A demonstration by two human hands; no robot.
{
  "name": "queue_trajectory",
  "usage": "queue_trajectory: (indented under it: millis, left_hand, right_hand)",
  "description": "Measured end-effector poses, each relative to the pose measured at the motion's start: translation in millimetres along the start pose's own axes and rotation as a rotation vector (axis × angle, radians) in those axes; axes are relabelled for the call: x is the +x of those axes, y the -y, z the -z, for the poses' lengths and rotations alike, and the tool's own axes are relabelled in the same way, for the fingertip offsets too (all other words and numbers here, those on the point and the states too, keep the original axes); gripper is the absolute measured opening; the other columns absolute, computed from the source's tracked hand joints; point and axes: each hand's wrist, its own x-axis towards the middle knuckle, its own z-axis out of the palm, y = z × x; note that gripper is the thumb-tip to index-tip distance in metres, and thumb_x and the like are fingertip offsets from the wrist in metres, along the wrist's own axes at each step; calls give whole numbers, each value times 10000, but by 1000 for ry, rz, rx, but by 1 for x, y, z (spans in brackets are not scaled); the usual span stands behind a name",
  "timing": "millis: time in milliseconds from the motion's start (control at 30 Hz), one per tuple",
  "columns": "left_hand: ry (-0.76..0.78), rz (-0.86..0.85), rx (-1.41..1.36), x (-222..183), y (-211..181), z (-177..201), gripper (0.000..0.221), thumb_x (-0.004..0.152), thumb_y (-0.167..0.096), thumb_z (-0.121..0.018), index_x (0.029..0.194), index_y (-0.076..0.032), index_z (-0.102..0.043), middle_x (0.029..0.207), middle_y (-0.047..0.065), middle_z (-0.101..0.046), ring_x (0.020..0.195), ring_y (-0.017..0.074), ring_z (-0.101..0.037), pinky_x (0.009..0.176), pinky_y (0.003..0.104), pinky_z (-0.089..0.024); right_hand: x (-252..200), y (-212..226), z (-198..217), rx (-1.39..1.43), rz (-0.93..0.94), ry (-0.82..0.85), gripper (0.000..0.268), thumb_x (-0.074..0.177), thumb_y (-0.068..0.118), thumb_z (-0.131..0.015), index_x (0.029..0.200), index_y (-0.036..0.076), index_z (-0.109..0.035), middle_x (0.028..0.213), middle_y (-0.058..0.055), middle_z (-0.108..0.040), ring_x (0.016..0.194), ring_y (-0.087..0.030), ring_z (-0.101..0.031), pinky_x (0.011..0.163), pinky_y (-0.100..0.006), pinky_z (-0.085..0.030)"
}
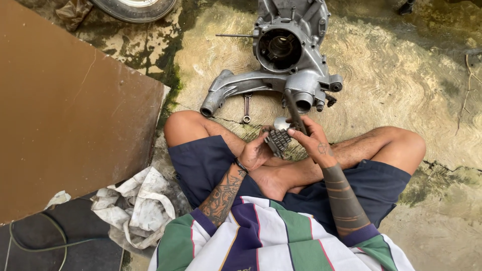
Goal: Cleaning a motorcycle engine gear shaft component using a wire brush
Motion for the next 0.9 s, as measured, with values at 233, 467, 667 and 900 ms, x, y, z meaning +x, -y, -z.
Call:
queue_trajectory:
  millis: [233, 467, 667, 900]
  left_hand:
    - [98, 11, 119, -6, -12, 5, 327, 1042, -262, -443, 1359, -233, -371, 1344, 85, -538, 1147, 263, -593, 888, 474, -573]
    - [341, -282, 910, -19, -43, -54, 959, 744, -144, -675, 1584, -52, -221, 1493, 273, -363, 1208, 396, -491, 1030, 588, -445]
    - [348, -473, 1162, -26, -65, -81, 1040, 747, -263, -811, 1564, 24, -235, 1365, 284, -471, 1257, 429, -486, 1112, 584, -377]
    - [323, -898, 1220, -11, -38, -73, 844, 734, -553, -853, 1354, -62, -560, 1301, 136, -603, 1176, 322, -562, 1032, 424, -354]
  right_hand:
    - [-3, -31, 5, 283, -109, 2, 215, 977, 179, -662, 1108, 10, -637, 546, -28, -436, 394, -111, -439, 401, -240, -354]
    - [-13, -39, 17, 745, -319, -22, 136, 1012, 194, -634, 918, 99, -608, 623, -21, -516, 454, -111, -495, 483, -217, -419]
    - [-23, -23, -7, 1036, -442, 89, 82, 927, 150, -624, 882, 89, -593, 646, 16, -520, 452, -78, -460, 467, -263, -422]
    - [-26, -73, -15, 789, -384, 48, 116, 962, 151, -653, 862, 95, -634, 634, -23, -605, 480, -71, -532, 513, -226, -437]
